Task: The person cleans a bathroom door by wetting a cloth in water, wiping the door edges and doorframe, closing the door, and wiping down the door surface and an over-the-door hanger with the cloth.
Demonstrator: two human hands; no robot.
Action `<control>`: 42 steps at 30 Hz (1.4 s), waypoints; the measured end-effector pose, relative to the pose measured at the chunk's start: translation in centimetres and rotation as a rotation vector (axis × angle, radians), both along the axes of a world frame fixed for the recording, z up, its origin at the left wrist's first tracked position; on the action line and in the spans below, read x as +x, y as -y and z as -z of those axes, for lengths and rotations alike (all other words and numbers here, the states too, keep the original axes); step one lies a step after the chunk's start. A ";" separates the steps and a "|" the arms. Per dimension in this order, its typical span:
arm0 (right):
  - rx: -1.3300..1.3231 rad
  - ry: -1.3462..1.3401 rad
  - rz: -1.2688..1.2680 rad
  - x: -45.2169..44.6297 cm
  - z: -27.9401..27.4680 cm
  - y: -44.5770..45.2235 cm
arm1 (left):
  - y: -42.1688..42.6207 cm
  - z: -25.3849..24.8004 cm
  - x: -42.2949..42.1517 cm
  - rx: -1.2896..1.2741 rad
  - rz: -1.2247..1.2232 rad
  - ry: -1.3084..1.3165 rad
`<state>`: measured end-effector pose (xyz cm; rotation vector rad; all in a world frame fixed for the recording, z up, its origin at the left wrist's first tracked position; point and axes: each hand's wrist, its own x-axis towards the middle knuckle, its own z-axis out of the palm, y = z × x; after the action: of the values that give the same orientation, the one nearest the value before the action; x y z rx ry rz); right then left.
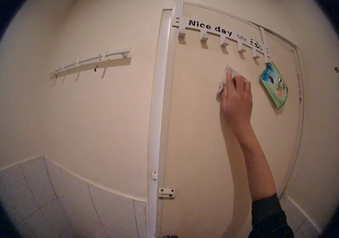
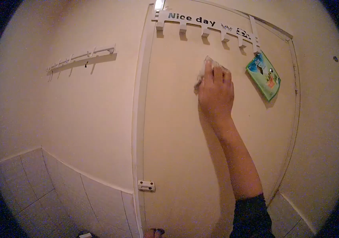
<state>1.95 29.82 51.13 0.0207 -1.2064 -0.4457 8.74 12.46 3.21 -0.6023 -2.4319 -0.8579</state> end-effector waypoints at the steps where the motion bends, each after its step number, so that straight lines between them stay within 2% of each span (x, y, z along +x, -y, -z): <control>1: -0.004 0.018 -0.006 0.2 0.2 -0.2 | 0.0 0.0 0.0 0.002 0.005 0.010; 7: -0.129 0.047 -0.016 0.5 -3.9 0.6 | 0.0 -0.2 0.0 0.005 0.017 0.063; 12: -0.014 0.017 -0.120 -1.3 -2.2 3.6 | 0.3 -1.8 0.8 -0.046 0.006 0.146; 15: -0.041 0.009 -0.153 -1.6 -4.8 4.1 | -0.4 1.0 -0.4 -0.036 -0.040 0.066; 20: -0.166 -0.028 -0.103 -1.8 -6.8 5.7 | -0.1 0.6 -0.4 -0.012 0.027 0.094; 24: -0.125 0.003 -0.143 -1.8 -6.1 5.3 | 0.0 -0.4 0.1 -0.061 0.001 0.116; 29: 0.034 0.006 -0.128 -0.9 -1.5 3.1 | -0.2 0.0 0.1 0.039 0.013 0.170; 30: 0.008 0.046 -0.120 -0.5 -1.5 2.5 | 0.0 -0.5 0.5 0.044 0.011 0.208; 32: -0.043 0.126 -0.098 0.7 -1.4 0.8 | 0.3 -1.4 0.6 0.044 0.065 0.119; 36: -0.168 0.028 -0.107 1.6 -0.3 -4.1 | 0.8 -3.1 1.3 -0.016 0.050 0.021; 39: -0.269 -0.057 -0.091 1.3 0.5 -4.1 | 0.7 -2.9 1.3 0.026 0.080 0.049; 41: -0.263 -0.011 -0.283 0.3 -0.1 -2.3 | 1.2 -4.0 1.6 -0.030 0.103 0.032; 42: -0.197 0.138 -0.456 -0.2 -0.1 -1.0 | 1.2 -4.5 1.6 -0.058 0.116 0.020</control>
<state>1.78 30.87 51.19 0.1559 -1.3309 0.0752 10.38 11.23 7.70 -0.7663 -2.4671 -0.8448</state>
